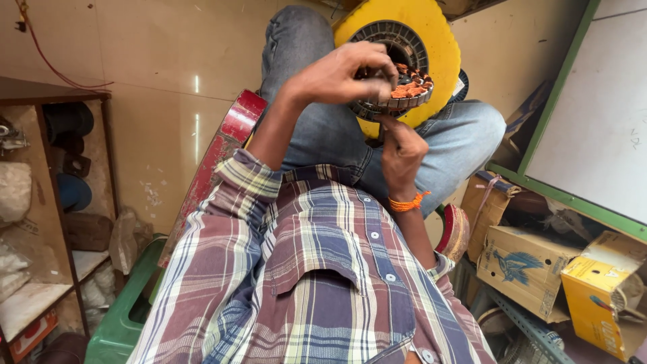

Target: The person sits holding a small electric motor armature and works copper wire around its slots, pressing and guiding the wire by hand to wind the coils. They rotate the armature to reach different sections and continue winding throughout the clip.

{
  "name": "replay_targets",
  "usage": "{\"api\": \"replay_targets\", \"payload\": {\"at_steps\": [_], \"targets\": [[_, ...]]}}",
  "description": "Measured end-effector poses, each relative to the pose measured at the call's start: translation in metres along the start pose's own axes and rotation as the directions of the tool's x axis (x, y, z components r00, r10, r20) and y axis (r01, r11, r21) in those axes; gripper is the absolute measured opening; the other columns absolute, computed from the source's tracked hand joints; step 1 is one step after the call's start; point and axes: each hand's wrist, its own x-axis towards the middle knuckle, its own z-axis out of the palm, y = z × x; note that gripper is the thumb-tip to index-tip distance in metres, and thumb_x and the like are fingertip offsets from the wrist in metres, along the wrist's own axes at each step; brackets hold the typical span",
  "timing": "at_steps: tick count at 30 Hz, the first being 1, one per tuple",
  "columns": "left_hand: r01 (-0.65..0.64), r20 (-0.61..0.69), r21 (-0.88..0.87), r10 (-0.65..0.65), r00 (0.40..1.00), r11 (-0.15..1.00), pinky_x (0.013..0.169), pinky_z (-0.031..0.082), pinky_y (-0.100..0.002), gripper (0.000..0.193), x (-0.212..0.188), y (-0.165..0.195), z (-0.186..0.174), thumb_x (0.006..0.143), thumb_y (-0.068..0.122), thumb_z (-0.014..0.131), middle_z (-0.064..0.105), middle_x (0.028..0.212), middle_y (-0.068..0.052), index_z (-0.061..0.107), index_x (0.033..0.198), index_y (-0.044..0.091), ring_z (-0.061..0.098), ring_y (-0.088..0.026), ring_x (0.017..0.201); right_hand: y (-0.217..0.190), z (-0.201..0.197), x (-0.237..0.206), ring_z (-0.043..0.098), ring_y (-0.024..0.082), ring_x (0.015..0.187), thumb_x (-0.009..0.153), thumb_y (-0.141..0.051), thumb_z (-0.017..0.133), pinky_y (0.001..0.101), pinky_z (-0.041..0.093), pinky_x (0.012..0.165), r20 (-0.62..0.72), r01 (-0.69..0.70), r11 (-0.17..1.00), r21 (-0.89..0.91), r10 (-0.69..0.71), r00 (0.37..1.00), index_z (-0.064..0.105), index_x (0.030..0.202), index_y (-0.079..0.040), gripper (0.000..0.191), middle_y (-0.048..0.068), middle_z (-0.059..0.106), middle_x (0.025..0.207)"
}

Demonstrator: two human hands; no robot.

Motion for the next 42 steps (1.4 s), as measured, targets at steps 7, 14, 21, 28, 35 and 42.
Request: {"api": "replay_targets", "payload": {"at_steps": [7, 14, 21, 28, 35, 42], "targets": [[0.031, -0.178, 0.474, 0.061, 0.982, 0.88, 0.086, 0.044, -0.047, 0.066, -0.009, 0.02, 0.034, 0.076, 0.044, 0.089, 0.055, 0.11, -0.009, 0.059, 0.121, 0.007, 0.052, -0.033, 0.104, 0.024, 0.011, -0.012, 0.066, 0.034, 0.075, 0.096, 0.009, 0.063, 0.0397, 0.05, 0.07, -0.075, 0.012, 0.993, -0.12, -0.021, 0.997, 0.07, 0.104, 0.001, 0.014, 0.019, 0.065, 0.084], [0.079, -0.416, 0.441, 0.126, 0.901, 0.894, 0.089, 0.04, -0.045, 0.055, -0.01, 0.007, 0.071, 0.079, 0.039, 0.092, 0.052, 0.109, -0.005, 0.057, 0.11, 0.012, 0.053, -0.028, 0.104, 0.018, -0.021, -0.003, 0.071, 0.023, 0.082, 0.102, 0.003, 0.063, 0.0351, 0.055, 0.074, -0.108, -0.034, 0.998, -0.045, 0.029, 0.994, 0.072, 0.115, 0.003, 0.015, 0.014, 0.073, 0.094], [-0.011, -0.415, 0.506, 0.254, 0.873, 0.863, 0.091, 0.042, -0.044, 0.055, -0.013, -0.016, 0.074, 0.08, 0.038, 0.092, 0.054, 0.113, -0.005, 0.057, 0.113, 0.011, 0.054, -0.026, 0.106, 0.006, -0.081, 0.027, 0.059, 0.017, 0.075, 0.1, -0.005, 0.081, 0.0298, 0.047, 0.068, 0.065, 0.073, 0.988, -0.139, -0.065, 0.996, 0.071, 0.101, 0.001, 0.012, 0.009, 0.064, 0.087], [-0.034, -0.401, 0.522, 0.28, 0.872, 0.853, 0.092, 0.043, -0.043, 0.055, -0.017, -0.022, 0.076, 0.083, 0.036, 0.093, 0.054, 0.115, -0.004, 0.057, 0.117, 0.011, 0.055, -0.024, 0.107, -0.017, -0.09, 0.053, 0.055, 0.017, 0.072, 0.098, 0.003, 0.082, 0.0306, 0.041, 0.061, 0.127, 0.209, 0.964, -0.164, -0.19, 0.974, 0.073, 0.103, -0.002, 0.011, 0.008, 0.06, 0.086], [-0.021, -0.402, 0.515, 0.263, 0.877, 0.857, 0.09, 0.043, -0.043, 0.056, -0.013, -0.019, 0.077, 0.082, 0.04, 0.093, 0.052, 0.114, -0.004, 0.057, 0.115, 0.012, 0.054, -0.025, 0.105, -0.018, -0.07, 0.097, 0.055, 0.017, 0.072, 0.102, 0.003, 0.081, 0.0308, 0.042, 0.063, 0.186, 0.247, 0.958, -0.147, -0.219, 0.958, 0.074, 0.106, 0.0, 0.01, 0.009, 0.057, 0.086], [-0.026, -0.398, 0.529, 0.275, 0.875, 0.848, 0.09, 0.043, -0.043, 0.058, -0.013, -0.022, 0.078, 0.083, 0.043, 0.092, 0.052, 0.115, -0.004, 0.057, 0.117, 0.012, 0.053, -0.025, 0.106, -0.013, -0.069, 0.112, 0.058, 0.012, 0.068, 0.097, 0.0, 0.082, 0.0288, 0.044, 0.062, 0.234, 0.197, 0.97, -0.139, -0.162, 0.959, 0.076, 0.104, -0.002, 0.009, 0.007, 0.071, 0.087]]}}
